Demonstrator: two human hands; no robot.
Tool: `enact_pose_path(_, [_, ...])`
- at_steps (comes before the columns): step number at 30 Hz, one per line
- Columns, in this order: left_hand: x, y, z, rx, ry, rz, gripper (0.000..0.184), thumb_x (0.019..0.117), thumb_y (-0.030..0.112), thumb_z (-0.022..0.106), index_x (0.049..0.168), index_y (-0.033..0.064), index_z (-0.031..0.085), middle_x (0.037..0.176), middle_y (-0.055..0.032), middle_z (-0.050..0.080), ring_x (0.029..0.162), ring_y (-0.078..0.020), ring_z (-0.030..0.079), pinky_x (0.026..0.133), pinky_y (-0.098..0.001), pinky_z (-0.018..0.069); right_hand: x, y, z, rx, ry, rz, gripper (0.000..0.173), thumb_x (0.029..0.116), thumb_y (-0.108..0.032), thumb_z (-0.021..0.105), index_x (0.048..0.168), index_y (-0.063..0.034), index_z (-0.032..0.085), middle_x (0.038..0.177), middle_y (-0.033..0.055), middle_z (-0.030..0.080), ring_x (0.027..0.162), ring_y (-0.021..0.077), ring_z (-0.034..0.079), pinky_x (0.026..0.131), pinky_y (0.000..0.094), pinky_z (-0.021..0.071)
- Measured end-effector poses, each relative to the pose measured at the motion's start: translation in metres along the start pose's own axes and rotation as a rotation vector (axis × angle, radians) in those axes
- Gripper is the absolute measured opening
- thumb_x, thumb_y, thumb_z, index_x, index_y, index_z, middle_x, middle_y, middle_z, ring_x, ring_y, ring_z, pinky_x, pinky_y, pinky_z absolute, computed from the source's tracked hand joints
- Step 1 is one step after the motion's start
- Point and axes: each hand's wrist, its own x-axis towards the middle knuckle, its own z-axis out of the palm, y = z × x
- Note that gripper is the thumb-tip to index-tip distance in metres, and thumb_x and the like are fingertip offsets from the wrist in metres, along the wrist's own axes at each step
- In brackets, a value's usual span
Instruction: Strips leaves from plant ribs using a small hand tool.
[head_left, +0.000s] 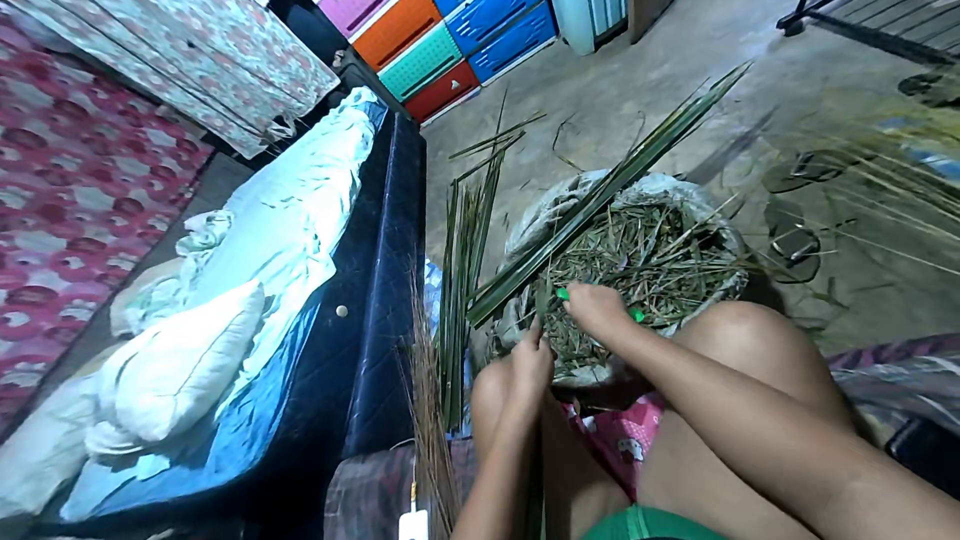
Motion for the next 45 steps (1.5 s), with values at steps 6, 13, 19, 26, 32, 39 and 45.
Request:
enact_pose_path(6, [0.006, 0.005, 0.0, 0.027, 0.024, 0.006, 0.043, 0.1123, 0.021, 0.039, 0.151, 0.0067, 0.05, 0.087, -0.01, 0.067, 0.067, -0.0174, 0.057, 0.067, -0.0355, 0.0487, -0.013, -0.005, 0.002, 0.058, -0.043, -0.017, 0.04, 0.1097, -0.029, 0.045, 0.134, 0.0007, 0.057, 0.128, 0.0263, 0.066, 0.121, 0.0444, 0.064, 0.095, 0.0629, 0.0505])
enact_pose_path(13, [-0.001, 0.0, 0.002, 0.021, 0.008, 0.018, 0.043, 0.1125, 0.022, 0.039, 0.152, 0.0084, 0.05, 0.084, -0.0097, 0.066, 0.066, -0.0168, 0.056, 0.066, -0.035, 0.0481, -0.005, 0.007, -0.001, 0.065, -0.022, 0.012, 0.038, 0.1089, -0.024, 0.047, 0.134, 0.0026, 0.059, 0.129, 0.0275, 0.065, 0.122, 0.0462, 0.063, 0.097, 0.0644, 0.0497])
enact_pose_path(19, [-0.001, -0.006, 0.0, 0.027, 0.032, 0.025, 0.044, 0.112, 0.022, 0.041, 0.154, 0.0092, 0.048, 0.088, -0.0122, 0.068, 0.07, -0.0189, 0.059, 0.072, -0.037, 0.051, 0.011, 0.018, -0.016, 0.153, 0.025, 0.076, 0.04, 0.1093, -0.028, 0.046, 0.131, 0.0016, 0.061, 0.129, 0.0265, 0.065, 0.123, 0.0433, 0.063, 0.098, 0.0646, 0.0483])
enact_pose_path(26, [0.006, 0.0, -0.004, 0.094, 0.1, -0.002, 0.033, 0.1081, 0.015, 0.041, 0.113, -0.003, 0.068, 0.097, -0.0195, 0.069, 0.093, -0.0309, 0.067, 0.088, -0.0503, 0.0522, -0.036, -0.013, 0.016, 0.061, -0.18, -0.168, 0.039, 0.1097, -0.031, 0.045, 0.125, -0.0001, 0.062, 0.123, 0.0245, 0.067, 0.119, 0.0418, 0.065, 0.095, 0.0623, 0.0499])
enact_pose_path(32, [-0.008, 0.001, 0.001, 0.117, 0.048, 0.024, 0.046, 0.1116, 0.021, 0.039, 0.157, 0.014, 0.044, 0.106, -0.0201, 0.071, 0.09, -0.0299, 0.068, 0.089, -0.0481, 0.0531, 0.011, 0.011, -0.006, 0.048, 0.033, 0.091, 0.039, 0.1091, -0.024, 0.046, 0.135, 0.0021, 0.058, 0.131, 0.0268, 0.065, 0.123, 0.0443, 0.064, 0.097, 0.0635, 0.0501])
enact_pose_path(39, [0.001, -0.007, -0.007, 0.071, 0.099, 0.033, 0.041, 0.1112, 0.02, 0.04, 0.145, 0.0034, 0.057, 0.103, -0.0203, 0.071, 0.091, -0.0297, 0.068, 0.089, -0.0485, 0.0531, -0.026, -0.005, 0.007, 0.156, -0.182, -0.154, 0.038, 0.1092, -0.031, 0.045, 0.119, 0.0006, 0.065, 0.116, 0.0252, 0.067, 0.111, 0.0421, 0.065, 0.091, 0.0635, 0.0492])
enact_pose_path(45, [0.001, -0.003, -0.004, 0.039, 0.069, 0.039, 0.044, 0.1114, 0.02, 0.04, 0.152, 0.0073, 0.051, 0.101, -0.018, 0.071, 0.085, -0.0258, 0.066, 0.085, -0.0441, 0.0534, -0.015, -0.005, 0.008, -0.036, -0.088, -0.094, 0.037, 0.1085, -0.029, 0.049, 0.13, -0.0003, 0.061, 0.126, 0.0251, 0.067, 0.12, 0.0442, 0.064, 0.094, 0.0639, 0.0504])
